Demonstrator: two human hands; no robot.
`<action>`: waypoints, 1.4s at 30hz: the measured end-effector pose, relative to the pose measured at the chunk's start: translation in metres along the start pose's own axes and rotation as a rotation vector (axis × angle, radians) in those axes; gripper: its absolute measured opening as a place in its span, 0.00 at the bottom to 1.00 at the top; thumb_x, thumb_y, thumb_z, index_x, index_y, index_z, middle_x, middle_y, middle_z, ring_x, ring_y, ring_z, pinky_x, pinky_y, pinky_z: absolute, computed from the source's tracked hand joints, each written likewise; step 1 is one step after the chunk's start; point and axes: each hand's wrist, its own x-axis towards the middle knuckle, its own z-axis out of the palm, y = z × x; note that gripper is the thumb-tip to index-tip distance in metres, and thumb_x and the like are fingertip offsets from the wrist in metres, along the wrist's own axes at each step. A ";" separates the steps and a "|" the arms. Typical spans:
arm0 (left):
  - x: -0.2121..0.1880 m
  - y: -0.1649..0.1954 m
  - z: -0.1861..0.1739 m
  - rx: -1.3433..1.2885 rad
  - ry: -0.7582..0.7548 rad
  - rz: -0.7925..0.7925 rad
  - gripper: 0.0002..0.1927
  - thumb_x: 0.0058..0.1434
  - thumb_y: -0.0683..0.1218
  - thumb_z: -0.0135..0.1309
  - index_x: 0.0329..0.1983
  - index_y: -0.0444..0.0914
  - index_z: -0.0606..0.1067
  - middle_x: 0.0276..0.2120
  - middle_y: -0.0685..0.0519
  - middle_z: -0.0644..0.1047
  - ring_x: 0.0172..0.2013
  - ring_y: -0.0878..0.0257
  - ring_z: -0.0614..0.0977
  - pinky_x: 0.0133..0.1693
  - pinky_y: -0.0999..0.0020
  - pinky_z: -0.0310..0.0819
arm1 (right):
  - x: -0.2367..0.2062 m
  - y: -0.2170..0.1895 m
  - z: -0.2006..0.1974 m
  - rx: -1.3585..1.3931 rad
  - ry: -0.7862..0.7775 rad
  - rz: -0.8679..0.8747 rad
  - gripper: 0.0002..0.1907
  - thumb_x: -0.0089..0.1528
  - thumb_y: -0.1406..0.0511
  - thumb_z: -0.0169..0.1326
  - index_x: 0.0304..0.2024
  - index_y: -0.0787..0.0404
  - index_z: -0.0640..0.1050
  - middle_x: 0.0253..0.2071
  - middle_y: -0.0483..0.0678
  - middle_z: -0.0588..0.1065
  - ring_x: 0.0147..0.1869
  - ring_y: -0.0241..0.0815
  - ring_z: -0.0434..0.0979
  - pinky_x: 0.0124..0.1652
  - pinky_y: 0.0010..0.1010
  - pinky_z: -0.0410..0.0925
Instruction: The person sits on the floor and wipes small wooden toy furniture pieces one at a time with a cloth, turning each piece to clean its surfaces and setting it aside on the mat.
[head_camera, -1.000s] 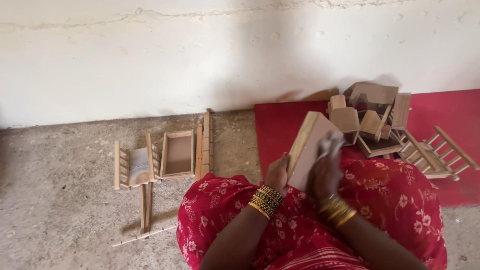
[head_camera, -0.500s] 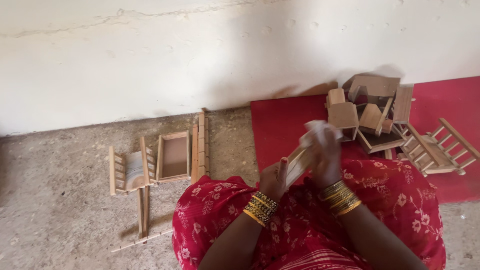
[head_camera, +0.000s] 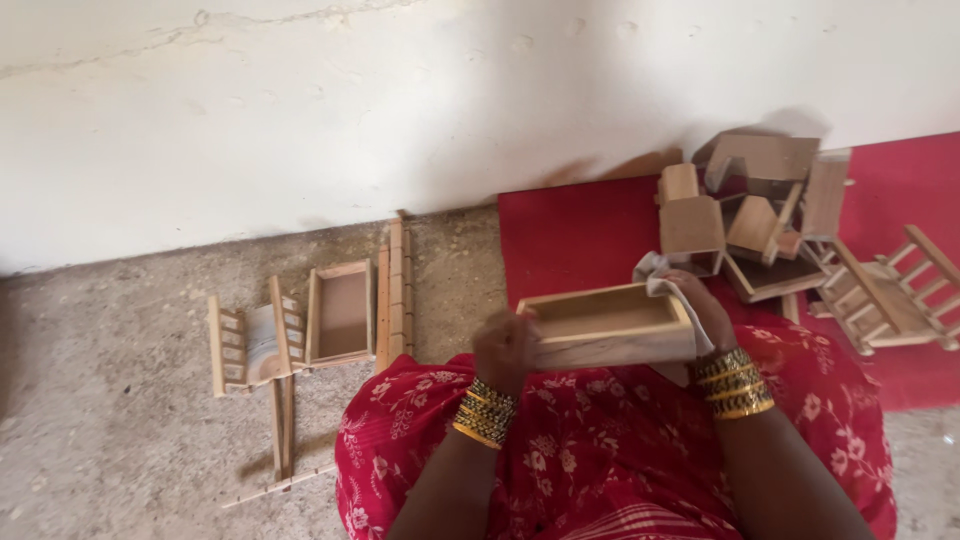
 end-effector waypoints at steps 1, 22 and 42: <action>0.003 -0.004 -0.001 -0.269 0.063 -0.131 0.17 0.73 0.54 0.47 0.41 0.36 0.76 0.33 0.50 0.80 0.30 0.66 0.82 0.31 0.68 0.80 | -0.001 0.003 0.003 0.210 0.103 0.085 0.18 0.71 0.60 0.48 0.59 0.65 0.72 0.53 0.52 0.76 0.53 0.43 0.78 0.50 0.31 0.74; 0.001 0.015 -0.004 -0.690 -0.326 -0.324 0.30 0.70 0.47 0.49 0.75 0.38 0.61 0.55 0.49 0.77 0.46 0.72 0.81 0.47 0.78 0.79 | -0.033 -0.047 0.134 -0.465 -0.285 0.149 0.23 0.67 0.59 0.39 0.58 0.60 0.76 0.63 0.56 0.71 0.65 0.48 0.73 0.61 0.40 0.70; -0.006 0.059 -0.020 -0.445 -0.334 -0.178 0.29 0.72 0.50 0.48 0.76 0.40 0.62 0.23 0.61 0.68 0.19 0.78 0.62 0.20 0.80 0.57 | -0.018 -0.046 0.089 -1.152 -0.067 0.258 0.12 0.67 0.62 0.52 0.49 0.63 0.77 0.43 0.56 0.80 0.41 0.48 0.84 0.36 0.35 0.79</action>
